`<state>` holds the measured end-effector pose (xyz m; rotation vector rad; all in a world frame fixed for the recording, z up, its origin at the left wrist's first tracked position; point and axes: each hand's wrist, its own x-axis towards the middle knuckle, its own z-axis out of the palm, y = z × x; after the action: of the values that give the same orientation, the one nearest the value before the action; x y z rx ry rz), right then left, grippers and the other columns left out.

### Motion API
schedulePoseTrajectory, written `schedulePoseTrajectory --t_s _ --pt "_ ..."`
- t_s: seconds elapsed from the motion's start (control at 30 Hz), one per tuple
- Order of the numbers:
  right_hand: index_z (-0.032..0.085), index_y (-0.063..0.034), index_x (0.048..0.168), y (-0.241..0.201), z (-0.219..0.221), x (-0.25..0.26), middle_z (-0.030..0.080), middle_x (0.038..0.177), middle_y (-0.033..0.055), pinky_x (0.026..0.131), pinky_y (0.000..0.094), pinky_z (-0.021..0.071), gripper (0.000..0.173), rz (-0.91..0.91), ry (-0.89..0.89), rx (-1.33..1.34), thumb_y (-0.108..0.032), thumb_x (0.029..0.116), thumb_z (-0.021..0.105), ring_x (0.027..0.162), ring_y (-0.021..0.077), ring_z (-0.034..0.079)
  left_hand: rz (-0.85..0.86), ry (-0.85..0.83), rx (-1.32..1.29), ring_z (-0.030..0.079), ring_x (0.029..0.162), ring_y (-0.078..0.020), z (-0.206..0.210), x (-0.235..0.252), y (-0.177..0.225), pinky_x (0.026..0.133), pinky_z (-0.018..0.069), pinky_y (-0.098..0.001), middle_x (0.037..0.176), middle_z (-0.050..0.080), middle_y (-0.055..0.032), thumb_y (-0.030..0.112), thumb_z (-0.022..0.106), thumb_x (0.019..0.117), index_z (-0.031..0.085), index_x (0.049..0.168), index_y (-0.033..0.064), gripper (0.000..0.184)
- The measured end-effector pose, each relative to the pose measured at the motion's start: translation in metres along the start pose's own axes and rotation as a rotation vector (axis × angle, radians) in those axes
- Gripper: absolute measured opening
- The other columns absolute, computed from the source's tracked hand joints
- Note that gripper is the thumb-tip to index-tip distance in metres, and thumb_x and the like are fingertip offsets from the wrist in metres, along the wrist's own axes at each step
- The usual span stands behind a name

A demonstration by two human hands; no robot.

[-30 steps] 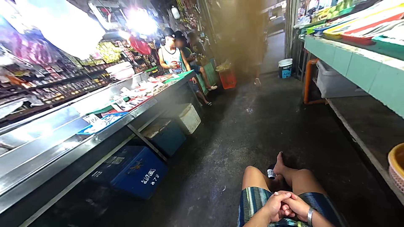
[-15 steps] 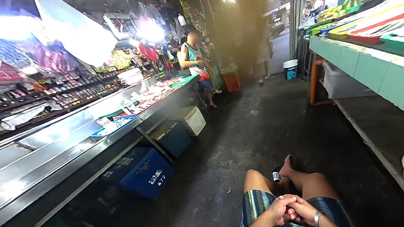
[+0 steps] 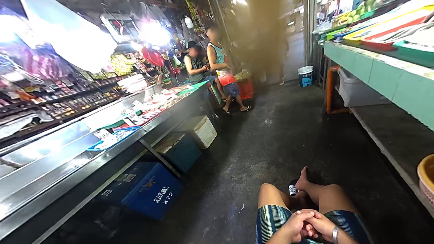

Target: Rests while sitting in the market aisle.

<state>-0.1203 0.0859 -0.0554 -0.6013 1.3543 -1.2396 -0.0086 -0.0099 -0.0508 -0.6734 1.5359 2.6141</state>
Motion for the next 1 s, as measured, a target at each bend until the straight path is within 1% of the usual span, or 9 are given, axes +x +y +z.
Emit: schedulePoseTrajectory --t_s 0.13,0.23,0.33,0.43,0.5,0.7,0.83,0.93,1.0 --pt "0.069 -0.01 0.101 0.004 0.003 0.001 0.055 0.058 0.0011 0.044 0.0252 0.0425 0.018 -0.015 0.024 0.047 -0.02 0.105 0.054 0.046 0.0093 0.05 0.018 0.019 -0.047 0.054 0.054 -0.0091 0.005 -0.003 0.002 0.06 0.0538 -0.0278 0.065 0.055 0.0035 0.032 0.043 0.1078 0.068 0.105 0.0153 0.03" --pt "0.069 -0.0112 0.102 0.008 0.0 0.006 0.056 0.06 0.0014 0.046 0.027 0.0452 0.018 0.008 -0.016 0.01 -0.022 0.105 0.055 0.048 0.0111 0.052 0.01 -0.004 -0.043 0.054 0.056 -0.0093 -0.002 -0.005 0.0 0.061 0.0536 -0.0278 0.067 0.056 0.0035 0.032 0.045 0.1082 0.068 0.109 0.0157 0.029" --pt "0.069 -0.01 0.106 0.006 -0.002 0.004 0.059 0.061 0.0031 0.046 0.0274 0.047 0.02 0.015 -0.027 0.004 -0.022 0.106 0.054 0.049 0.012 0.056 -0.005 0.011 -0.001 0.054 0.056 -0.0092 0.0 -0.003 0.0 0.06 0.053 -0.0278 0.065 0.054 0.0041 0.033 0.046 0.1085 0.068 0.107 0.0174 0.027" --pt "0.071 -0.0099 0.097 -0.003 0.007 -0.004 0.056 0.058 0.0009 0.043 0.0242 0.0418 0.024 0.003 0.025 0.048 -0.024 0.107 0.054 0.046 0.0091 0.051 0.005 0.028 -0.029 0.054 0.055 -0.0093 0.002 -0.001 0.0 0.06 0.0539 -0.0289 0.064 0.054 0.0046 0.032 0.046 0.1073 0.068 0.103 0.0182 0.026" --pt "0.071 -0.0098 0.095 -0.005 0.01 -0.005 0.055 0.057 0.0003 0.042 0.0232 0.0398 0.024 0.001 0.037 0.067 -0.022 0.1071 0.054 0.044 0.008 0.049 0.033 0.022 -0.056 0.053 0.053 -0.0089 0.002 -0.002 -0.001 0.059 0.0529 -0.0285 0.062 0.053 0.0049 0.032 0.046 0.107 0.069 0.102 0.0179 0.027" --pt "0.069 -0.0099 0.105 0.003 0.0 0.0 0.06 0.061 0.0027 0.046 0.0264 0.0471 0.02 0.022 -0.015 -0.003 -0.022 0.1065 0.053 0.049 0.0115 0.056 -0.004 0.009 -0.009 0.053 0.054 -0.0089 0.0 -0.003 -0.001 0.059 0.0522 -0.0275 0.063 0.053 0.0049 0.032 0.046 0.1086 0.068 0.105 0.0179 0.027" --pt "0.07 -0.0091 0.1 -0.001 0.007 -0.005 0.058 0.059 0.0011 0.044 0.024 0.0435 0.021 0.016 0.039 0.066 -0.018 0.1068 0.052 0.046 0.0087 0.053 0.039 -0.003 -0.017 0.052 0.053 -0.0078 0.004 -0.004 0.0 0.057 0.0519 -0.0267 0.062 0.053 0.0056 0.032 0.044 0.1083 0.068 0.1 0.0185 0.029" --pt "0.068 -0.0095 0.098 -0.005 0.01 -0.005 0.056 0.059 0.0001 0.044 0.0239 0.0421 0.02 0.041 0.032 0.038 -0.017 0.1068 0.051 0.046 0.0085 0.05 0.057 -0.023 -0.017 0.052 0.054 -0.0075 0.001 -0.005 0.0 0.058 0.0519 -0.026 0.064 0.054 0.0059 0.033 0.042 0.1083 0.069 0.105 0.0178 0.031" --pt "0.07 -0.0097 0.101 -0.005 0.007 -0.004 0.056 0.059 0.0001 0.044 0.0248 0.043 0.022 0.032 0.0 -0.005 -0.021 0.1074 0.052 0.047 0.009 0.051 0.037 -0.016 -0.018 0.053 0.055 -0.0079 -0.001 -0.005 -0.001 0.059 0.0522 -0.0271 0.064 0.055 0.0059 0.032 0.044 0.1079 0.068 0.105 0.0194 0.028"
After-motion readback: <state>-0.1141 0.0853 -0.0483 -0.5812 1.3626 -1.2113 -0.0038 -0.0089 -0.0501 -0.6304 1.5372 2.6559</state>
